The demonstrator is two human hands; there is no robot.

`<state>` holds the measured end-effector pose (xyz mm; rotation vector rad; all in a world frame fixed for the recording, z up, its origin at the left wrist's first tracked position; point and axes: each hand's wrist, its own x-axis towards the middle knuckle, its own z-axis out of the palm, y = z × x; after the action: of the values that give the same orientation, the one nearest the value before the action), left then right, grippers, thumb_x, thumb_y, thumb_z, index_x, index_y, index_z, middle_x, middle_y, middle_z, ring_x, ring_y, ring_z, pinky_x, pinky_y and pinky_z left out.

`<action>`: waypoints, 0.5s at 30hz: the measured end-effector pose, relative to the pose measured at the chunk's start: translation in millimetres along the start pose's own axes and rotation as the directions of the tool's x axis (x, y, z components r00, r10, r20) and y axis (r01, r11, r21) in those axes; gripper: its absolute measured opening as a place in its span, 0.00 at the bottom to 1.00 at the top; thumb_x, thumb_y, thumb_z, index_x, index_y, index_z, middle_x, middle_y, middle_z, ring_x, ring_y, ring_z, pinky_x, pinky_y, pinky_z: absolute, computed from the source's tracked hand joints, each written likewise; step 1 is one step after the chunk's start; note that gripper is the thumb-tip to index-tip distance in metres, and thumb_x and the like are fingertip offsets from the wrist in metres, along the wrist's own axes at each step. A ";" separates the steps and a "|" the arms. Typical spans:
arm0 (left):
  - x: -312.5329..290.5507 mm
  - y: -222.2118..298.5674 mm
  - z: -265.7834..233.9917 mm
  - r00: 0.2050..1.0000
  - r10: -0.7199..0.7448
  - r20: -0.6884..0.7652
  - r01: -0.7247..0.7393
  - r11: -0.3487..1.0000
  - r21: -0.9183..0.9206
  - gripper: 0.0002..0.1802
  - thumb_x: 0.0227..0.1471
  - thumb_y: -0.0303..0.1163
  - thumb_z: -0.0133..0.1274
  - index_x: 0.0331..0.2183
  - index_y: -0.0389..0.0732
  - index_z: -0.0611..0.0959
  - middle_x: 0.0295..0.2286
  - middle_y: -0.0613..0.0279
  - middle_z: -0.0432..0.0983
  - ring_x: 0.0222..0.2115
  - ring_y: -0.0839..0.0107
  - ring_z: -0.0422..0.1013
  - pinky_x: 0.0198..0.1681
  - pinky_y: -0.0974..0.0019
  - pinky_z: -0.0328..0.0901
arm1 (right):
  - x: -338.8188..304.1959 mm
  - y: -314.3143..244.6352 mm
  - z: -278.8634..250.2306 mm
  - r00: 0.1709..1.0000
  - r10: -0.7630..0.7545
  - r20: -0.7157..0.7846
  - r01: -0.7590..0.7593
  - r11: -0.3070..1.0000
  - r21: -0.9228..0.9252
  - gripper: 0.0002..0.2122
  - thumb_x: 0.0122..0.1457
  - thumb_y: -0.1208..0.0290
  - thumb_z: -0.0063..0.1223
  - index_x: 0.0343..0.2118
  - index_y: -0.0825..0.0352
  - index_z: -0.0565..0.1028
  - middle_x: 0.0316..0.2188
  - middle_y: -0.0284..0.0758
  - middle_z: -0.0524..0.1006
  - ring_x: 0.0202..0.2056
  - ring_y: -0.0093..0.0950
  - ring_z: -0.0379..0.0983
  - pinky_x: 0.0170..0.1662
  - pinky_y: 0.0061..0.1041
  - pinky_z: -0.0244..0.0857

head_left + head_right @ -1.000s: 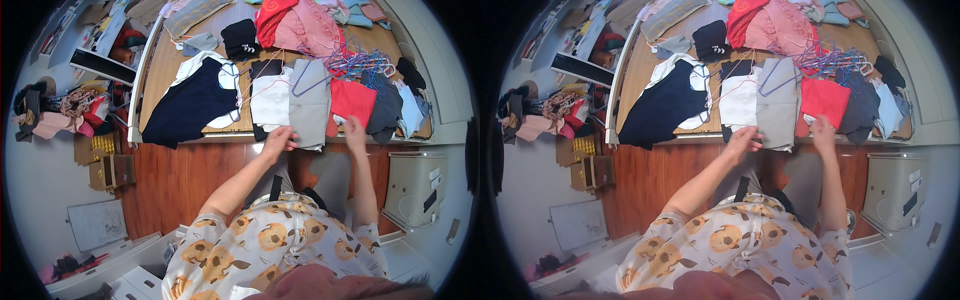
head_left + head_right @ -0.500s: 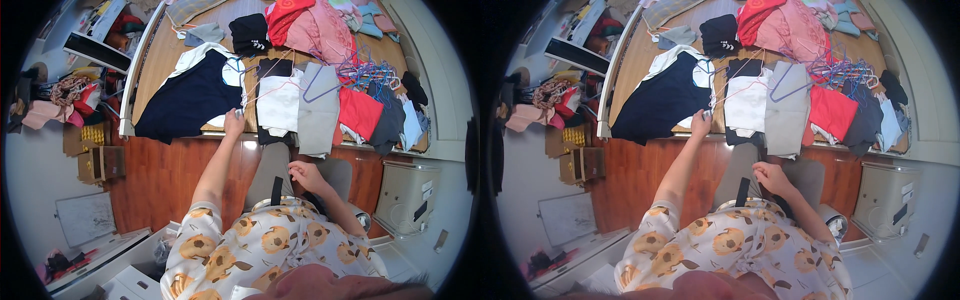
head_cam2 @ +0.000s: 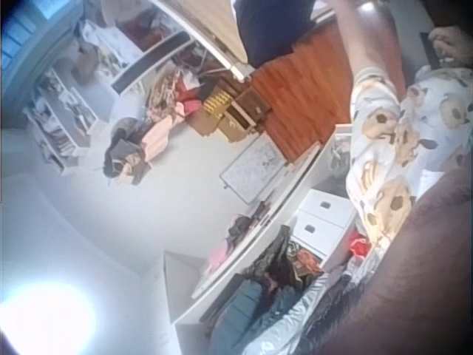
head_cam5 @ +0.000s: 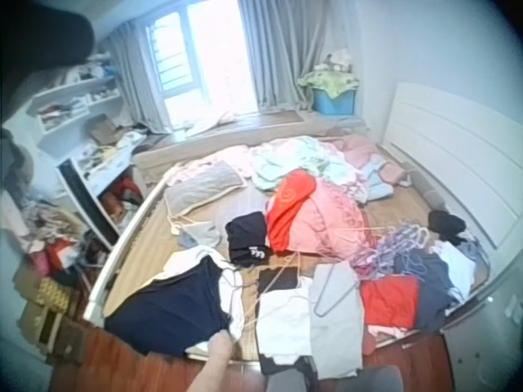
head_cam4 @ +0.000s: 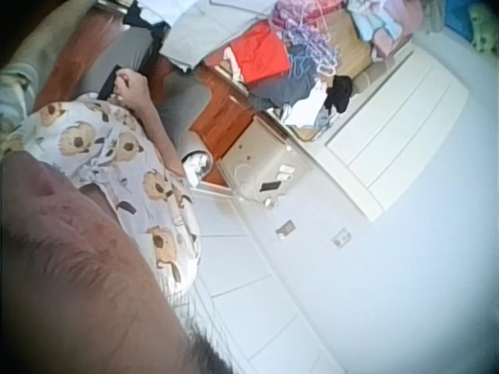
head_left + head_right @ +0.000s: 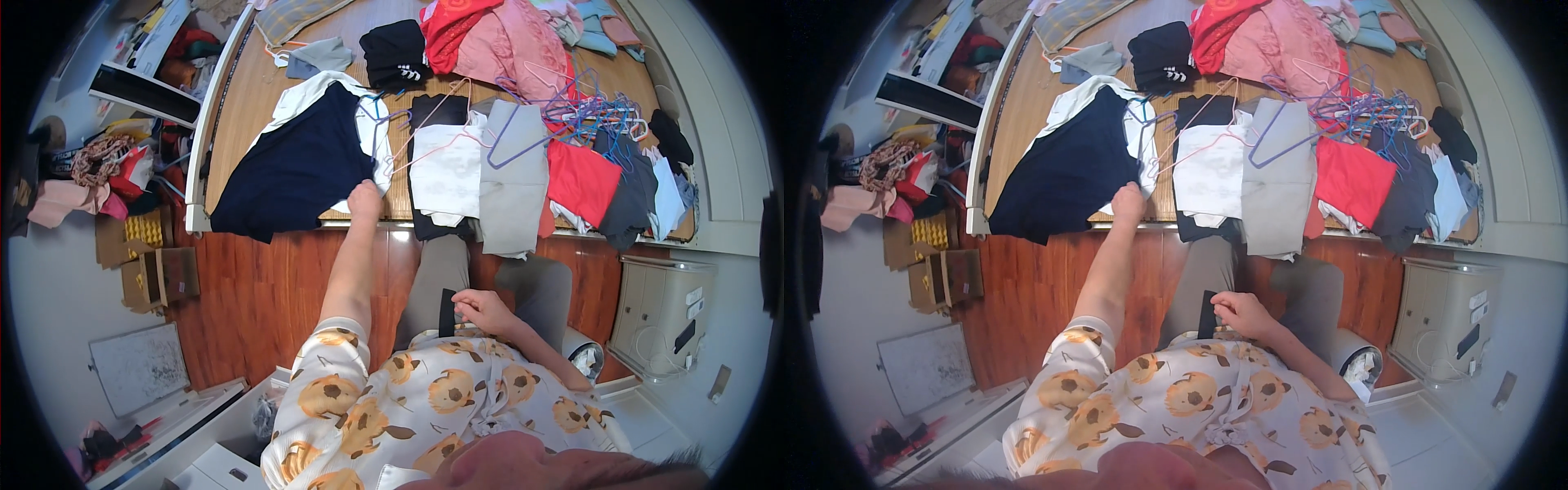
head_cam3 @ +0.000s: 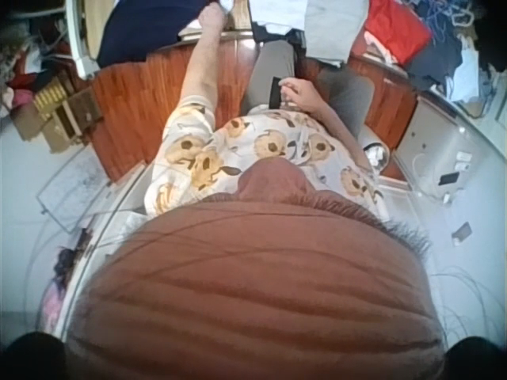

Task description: Folding various items of clothing, including black shorts and a red jersey, on a bed.

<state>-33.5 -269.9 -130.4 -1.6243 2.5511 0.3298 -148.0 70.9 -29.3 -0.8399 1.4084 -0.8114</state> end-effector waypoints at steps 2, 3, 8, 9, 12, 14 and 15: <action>0.7 -15.3 -11.6 0.997 -0.077 -0.004 0.077 0.997 0.008 0.10 0.50 0.31 0.44 0.30 0.36 0.78 0.32 0.44 0.76 0.35 0.51 0.74 0.37 0.54 0.69 | -0.9 1.6 -0.3 1.000 -0.005 0.004 0.005 1.000 -0.015 0.10 0.60 0.76 0.44 0.41 0.74 0.71 0.29 0.35 0.75 0.30 0.18 0.72 0.33 0.18 0.68; -1.1 -24.2 -16.6 0.993 -0.116 -0.013 0.115 0.993 -0.009 0.12 0.50 0.34 0.45 0.28 0.37 0.79 0.32 0.43 0.76 0.36 0.51 0.74 0.37 0.54 0.69 | -1.1 2.5 -0.4 1.000 -0.010 0.010 0.010 1.000 -0.029 0.09 0.60 0.76 0.44 0.41 0.74 0.71 0.29 0.34 0.75 0.31 0.18 0.72 0.33 0.18 0.68; -11.5 -51.9 -48.7 0.960 -0.218 -0.177 0.197 0.972 -0.128 0.20 0.50 0.43 0.44 0.27 0.34 0.79 0.29 0.43 0.76 0.33 0.48 0.73 0.38 0.52 0.67 | -3.8 15.0 2.3 0.996 -0.073 -0.054 0.076 0.996 0.046 0.10 0.57 0.73 0.47 0.39 0.72 0.73 0.26 0.37 0.77 0.25 0.21 0.74 0.29 0.19 0.68; -12.1 -62.2 -53.3 0.914 -0.291 -0.284 0.198 0.929 -0.313 0.20 0.50 0.42 0.43 0.25 0.34 0.79 0.28 0.42 0.76 0.32 0.47 0.73 0.37 0.50 0.66 | -4.5 12.7 3.4 0.996 -0.074 -0.042 0.076 0.995 0.065 0.10 0.57 0.73 0.46 0.39 0.72 0.73 0.26 0.37 0.77 0.25 0.20 0.74 0.29 0.19 0.67; -27.7 -77.8 -75.2 0.798 -0.450 -0.402 0.022 0.688 -0.725 0.18 0.49 0.35 0.40 0.16 0.32 0.73 0.17 0.49 0.72 0.18 0.57 0.70 0.23 0.56 0.64 | -3.6 7.6 1.5 0.998 -0.068 -0.016 0.069 0.993 0.094 0.10 0.58 0.74 0.45 0.39 0.73 0.72 0.27 0.36 0.76 0.25 0.20 0.73 0.29 0.18 0.67; -51.5 -63.4 -97.8 0.811 -0.455 -0.369 -0.154 0.442 -0.884 0.17 0.50 0.30 0.40 0.13 0.35 0.66 0.10 0.64 0.62 0.09 0.76 0.61 0.13 0.68 0.57 | -5.2 4.0 -8.3 0.995 -0.086 -0.045 0.090 0.991 0.099 0.10 0.58 0.74 0.45 0.39 0.74 0.72 0.28 0.36 0.76 0.25 0.19 0.73 0.30 0.18 0.67; -63.7 -54.6 -108.0 0.812 -0.452 -0.370 -0.160 0.437 -0.885 0.17 0.50 0.30 0.40 0.13 0.35 0.66 0.10 0.64 0.62 0.09 0.76 0.61 0.13 0.68 0.57 | -5.2 0.3 -12.9 0.993 -0.101 -0.063 0.107 0.989 0.105 0.10 0.58 0.75 0.44 0.40 0.74 0.72 0.28 0.36 0.76 0.25 0.19 0.73 0.30 0.18 0.67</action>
<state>46.5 -261.2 -19.8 -2.6219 2.6983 1.7039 -160.9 75.4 -26.9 -0.8173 1.3671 -0.9895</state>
